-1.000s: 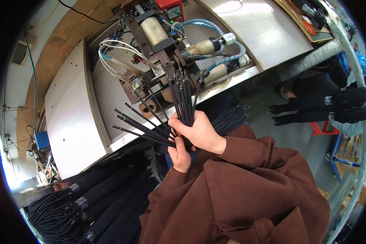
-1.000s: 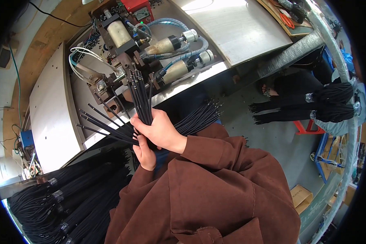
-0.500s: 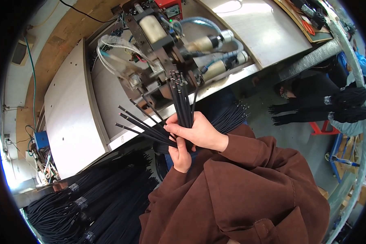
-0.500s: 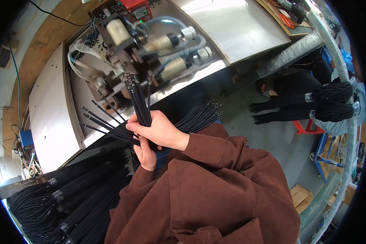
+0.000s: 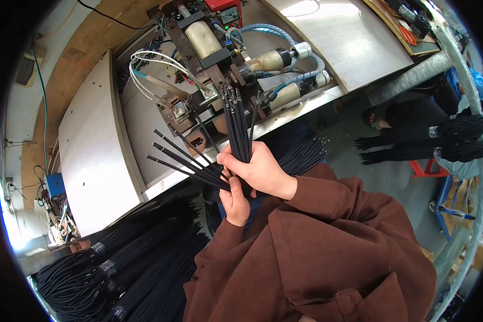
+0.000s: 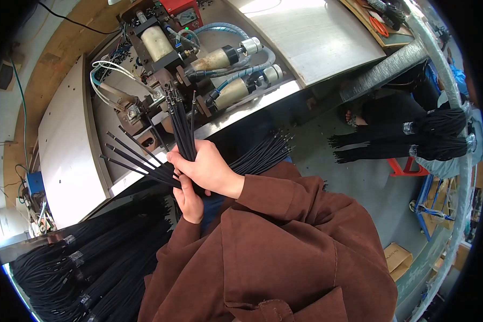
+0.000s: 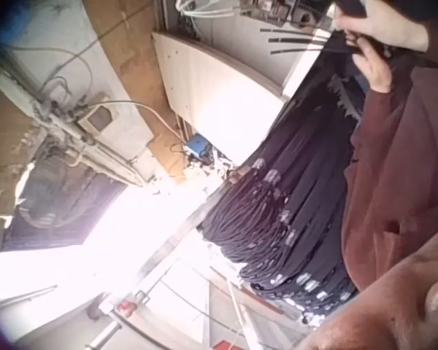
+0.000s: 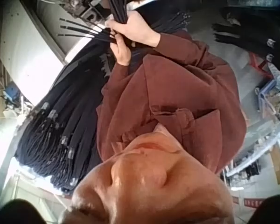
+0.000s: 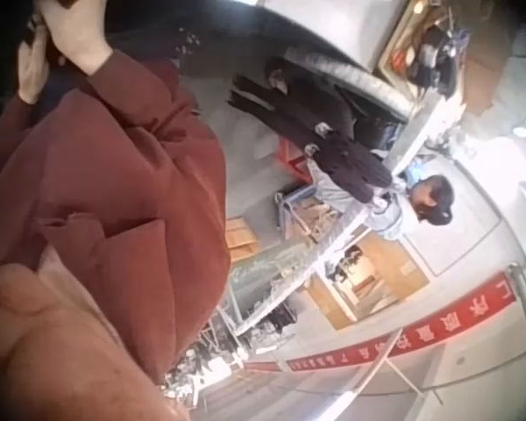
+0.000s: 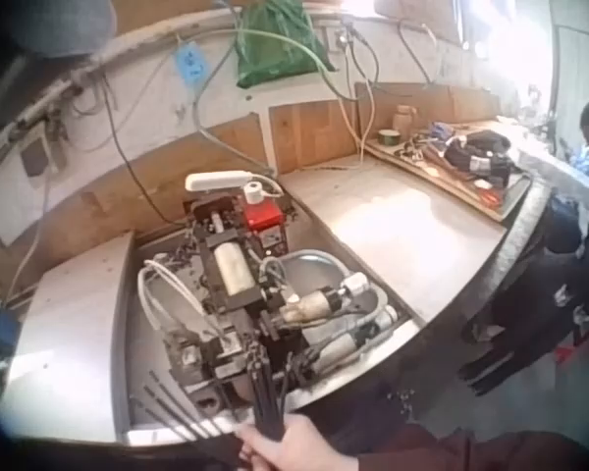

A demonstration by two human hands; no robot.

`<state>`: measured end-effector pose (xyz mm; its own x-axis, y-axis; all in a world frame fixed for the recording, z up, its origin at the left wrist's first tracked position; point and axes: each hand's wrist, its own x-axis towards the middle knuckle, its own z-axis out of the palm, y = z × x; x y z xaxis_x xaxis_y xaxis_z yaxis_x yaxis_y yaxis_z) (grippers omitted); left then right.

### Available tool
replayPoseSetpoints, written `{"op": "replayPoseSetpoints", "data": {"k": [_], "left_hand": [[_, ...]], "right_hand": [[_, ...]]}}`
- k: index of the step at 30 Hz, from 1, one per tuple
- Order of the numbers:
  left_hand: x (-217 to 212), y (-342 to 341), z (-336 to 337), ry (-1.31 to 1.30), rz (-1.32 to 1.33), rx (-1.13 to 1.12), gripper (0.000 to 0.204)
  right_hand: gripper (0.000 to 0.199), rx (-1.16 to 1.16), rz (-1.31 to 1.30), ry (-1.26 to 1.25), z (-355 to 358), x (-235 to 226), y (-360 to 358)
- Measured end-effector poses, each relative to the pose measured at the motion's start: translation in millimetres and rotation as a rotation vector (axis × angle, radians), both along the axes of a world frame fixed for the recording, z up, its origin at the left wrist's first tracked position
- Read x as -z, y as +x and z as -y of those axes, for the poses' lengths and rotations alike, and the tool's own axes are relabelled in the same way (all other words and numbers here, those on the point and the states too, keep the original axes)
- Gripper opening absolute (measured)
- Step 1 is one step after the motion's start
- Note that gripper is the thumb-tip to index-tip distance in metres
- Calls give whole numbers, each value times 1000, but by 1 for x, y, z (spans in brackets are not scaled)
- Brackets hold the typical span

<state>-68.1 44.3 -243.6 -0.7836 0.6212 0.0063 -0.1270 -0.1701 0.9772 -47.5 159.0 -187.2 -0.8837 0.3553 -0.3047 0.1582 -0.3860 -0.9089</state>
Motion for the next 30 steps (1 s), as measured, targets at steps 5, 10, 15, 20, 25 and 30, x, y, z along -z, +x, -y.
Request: {"op": "replayPoseSetpoints", "data": {"k": [5, 10, 15, 20, 25, 30], "left_hand": [[3, 0, 1, 6, 31, -13, 32], [11, 1, 4, -25, -15, 6, 31], [9, 2, 4, -16, 4, 50, 36], [7, -2, 4, -57, -1, 32, 43], [2, -6, 2, -7, 28, 42, 47], [1, -7, 1, 12, 43, 41, 47]], "right_hand": [[21, -25, -21, 27, -2, -1, -1], [21, -113, -18, 58, -6, -8, 2], [20, -62, -8, 17, -1, -4, 7], [18, 23, -48, -10, 1, -1, 2], [18, 42, -26, -20, 0, -4, -2], [19, 62, -44, -27, 2, -2, -3]]}}
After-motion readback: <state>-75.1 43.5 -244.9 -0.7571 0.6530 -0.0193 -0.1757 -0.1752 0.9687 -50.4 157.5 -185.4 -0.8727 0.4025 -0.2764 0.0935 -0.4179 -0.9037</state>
